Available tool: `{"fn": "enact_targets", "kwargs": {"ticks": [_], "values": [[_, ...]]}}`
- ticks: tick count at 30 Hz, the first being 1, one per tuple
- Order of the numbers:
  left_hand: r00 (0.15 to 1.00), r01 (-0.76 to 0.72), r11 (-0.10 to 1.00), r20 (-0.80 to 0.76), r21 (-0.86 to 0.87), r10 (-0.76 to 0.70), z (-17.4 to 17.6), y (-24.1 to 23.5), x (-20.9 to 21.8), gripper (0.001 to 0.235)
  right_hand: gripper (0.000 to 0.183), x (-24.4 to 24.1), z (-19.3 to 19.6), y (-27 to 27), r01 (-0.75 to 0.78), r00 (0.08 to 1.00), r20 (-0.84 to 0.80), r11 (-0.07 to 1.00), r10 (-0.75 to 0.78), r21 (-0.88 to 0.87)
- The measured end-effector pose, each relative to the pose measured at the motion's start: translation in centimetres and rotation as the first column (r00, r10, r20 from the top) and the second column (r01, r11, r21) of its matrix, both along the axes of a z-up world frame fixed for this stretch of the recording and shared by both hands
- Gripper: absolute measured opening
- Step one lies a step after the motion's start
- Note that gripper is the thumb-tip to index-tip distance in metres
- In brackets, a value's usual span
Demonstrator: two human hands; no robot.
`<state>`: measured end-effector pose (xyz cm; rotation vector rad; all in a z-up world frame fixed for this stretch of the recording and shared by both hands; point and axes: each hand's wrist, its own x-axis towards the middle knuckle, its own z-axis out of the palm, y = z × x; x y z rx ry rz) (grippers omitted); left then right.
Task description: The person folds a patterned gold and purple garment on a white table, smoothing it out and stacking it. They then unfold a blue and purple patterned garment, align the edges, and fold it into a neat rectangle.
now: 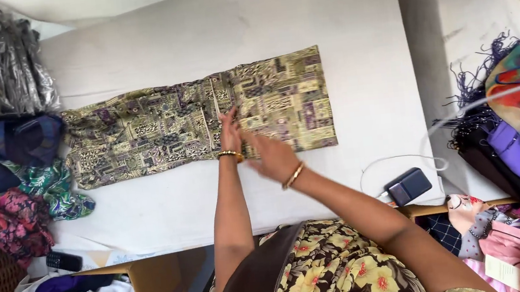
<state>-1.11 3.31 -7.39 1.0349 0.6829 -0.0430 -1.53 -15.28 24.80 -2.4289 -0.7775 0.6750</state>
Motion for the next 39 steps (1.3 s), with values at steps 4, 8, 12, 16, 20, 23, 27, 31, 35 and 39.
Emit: {"fn": "enact_targets", "kwargs": {"ticks": [4,8,12,16,20,23,27,31,35,39], "values": [[0.995,-0.046,0.992,0.094,0.118,0.035,-4.2,1.9,-0.6,0.061,0.069,-2.8,-3.4,-1.0,-0.087,0.996,0.042,0.971,0.08,0.221],[0.987,0.05,0.842,0.101,0.537,-0.123,6.1,0.2,0.6,0.078,0.055,-0.4,-6.7,-3.4,0.161,0.985,0.037,0.974,-0.169,0.158],[0.996,0.079,0.851,-0.012,0.519,-0.086,9.4,3.8,-0.1,0.077,0.048,2.5,-9.9,-6.6,0.338,0.928,0.111,0.929,-0.356,0.151],[0.986,-0.119,0.789,0.168,0.603,0.02,6.1,8.1,-1.5,0.071,0.048,3.8,-11.0,-6.2,0.431,0.891,0.082,0.889,-0.446,0.154],[0.986,0.056,0.779,-0.16,0.624,0.057,9.4,9.0,-1.9,0.068,0.064,4.4,-13.4,-5.4,0.484,0.852,0.179,0.871,-0.492,0.088],[0.972,0.115,0.787,-0.232,0.607,0.037,8.2,10.2,-2.4,0.068,0.081,5.2,-16.0,-5.4,0.532,0.815,0.237,0.845,-0.529,0.059],[0.998,-0.009,0.737,-0.044,0.676,0.052,8.0,12.0,-2.5,0.068,0.097,7.3,-19.6,-5.9,0.645,0.75,0.164,0.764,-0.64,0.033],[0.928,0.208,0.674,-0.361,0.709,0.094,12.2,11.7,-3.4,0.065,0.097,8.1,-18.3,-4.8,0.706,0.706,0.032,0.707,-0.707,0.048],[0.958,0.277,0.217,-0.286,0.936,0.012,13.3,10.1,-4.8,0.062,0.075,9.0,-18.7,-4.2,0.738,0.656,-0.308,0.671,-0.689,0.071],[0.909,0.403,0.08,-0.389,0.912,-0.147,13.6,8.6,-5.2,0.065,0.043,8.6,-17.9,-4.8,0.749,0.607,-0.49,0.656,-0.626,0.089]]}}
